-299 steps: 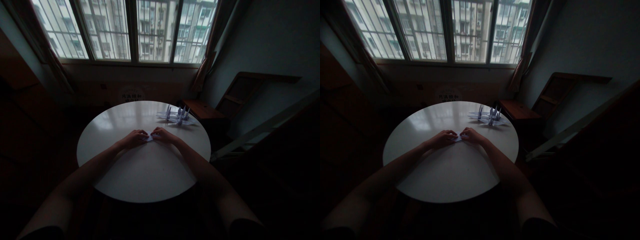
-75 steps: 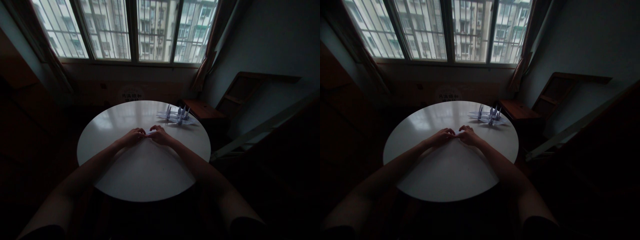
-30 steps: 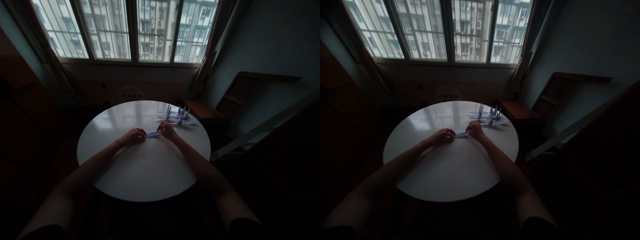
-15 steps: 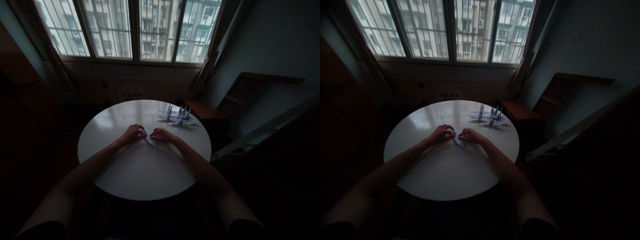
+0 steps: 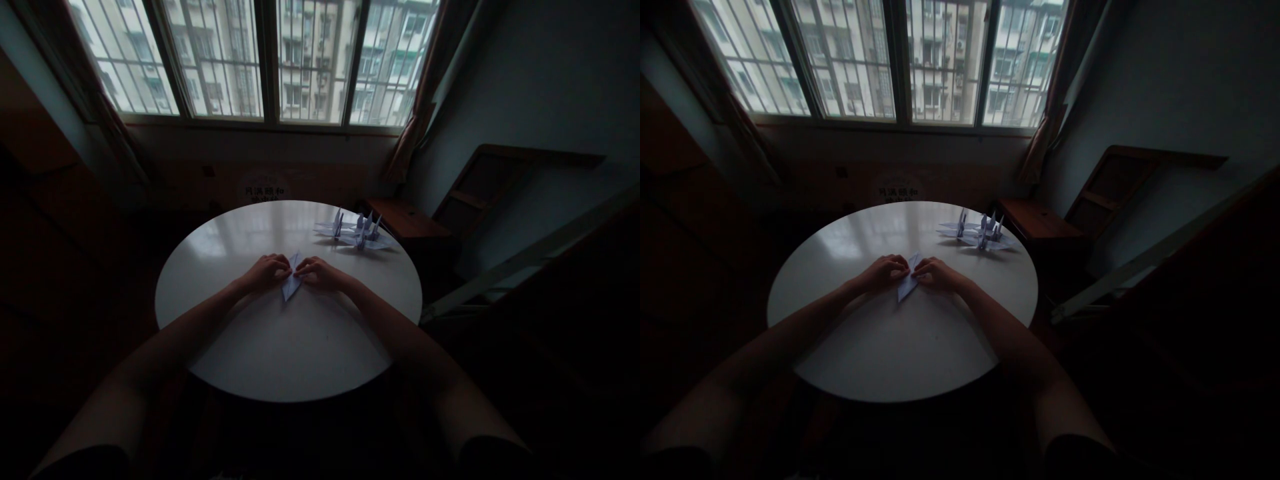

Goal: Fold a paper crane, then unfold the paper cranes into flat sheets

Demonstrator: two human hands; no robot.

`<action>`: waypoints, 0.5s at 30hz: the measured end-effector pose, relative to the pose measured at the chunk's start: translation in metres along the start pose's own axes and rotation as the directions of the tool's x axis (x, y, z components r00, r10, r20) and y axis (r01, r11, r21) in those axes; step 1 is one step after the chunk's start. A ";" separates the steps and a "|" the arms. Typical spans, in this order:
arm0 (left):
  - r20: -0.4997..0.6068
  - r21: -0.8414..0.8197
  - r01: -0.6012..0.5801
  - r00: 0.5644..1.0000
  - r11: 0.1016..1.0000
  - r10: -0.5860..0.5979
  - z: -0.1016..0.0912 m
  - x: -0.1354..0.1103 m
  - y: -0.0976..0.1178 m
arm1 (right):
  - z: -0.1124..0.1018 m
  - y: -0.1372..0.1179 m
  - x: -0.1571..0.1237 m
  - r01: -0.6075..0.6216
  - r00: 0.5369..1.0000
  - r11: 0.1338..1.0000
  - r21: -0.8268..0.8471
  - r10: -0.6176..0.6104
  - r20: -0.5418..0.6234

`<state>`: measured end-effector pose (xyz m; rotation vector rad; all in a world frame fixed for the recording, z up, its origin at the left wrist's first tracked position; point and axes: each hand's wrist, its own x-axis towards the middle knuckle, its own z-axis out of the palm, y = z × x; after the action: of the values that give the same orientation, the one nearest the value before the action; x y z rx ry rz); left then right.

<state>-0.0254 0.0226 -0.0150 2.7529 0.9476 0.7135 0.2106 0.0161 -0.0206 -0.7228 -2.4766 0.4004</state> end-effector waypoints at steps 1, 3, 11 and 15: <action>-0.008 0.021 0.013 1.000 1.000 -0.012 -0.001 -0.001 0.003 | 0.000 0.000 0.000 -0.003 1.000 1.000 -0.014 0.003 -0.001; -0.007 0.063 0.036 0.999 0.997 -0.036 -0.002 -0.002 0.008 | 0.000 -0.001 0.000 -0.014 1.000 0.999 -0.037 0.014 -0.005; 0.143 0.160 0.017 0.989 0.987 -0.041 -0.006 -0.003 0.003 | -0.007 -0.015 0.002 -0.050 0.999 0.990 -0.132 0.049 -0.005; 0.160 0.081 -0.062 0.986 0.995 0.048 -0.006 0.000 -0.001 | -0.013 -0.017 0.002 -0.072 0.997 0.989 -0.132 0.072 -0.003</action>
<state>-0.0288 0.0232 -0.0097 2.8686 0.8917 0.4635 0.2093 0.0052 -0.0018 -0.8682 -2.5019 0.2644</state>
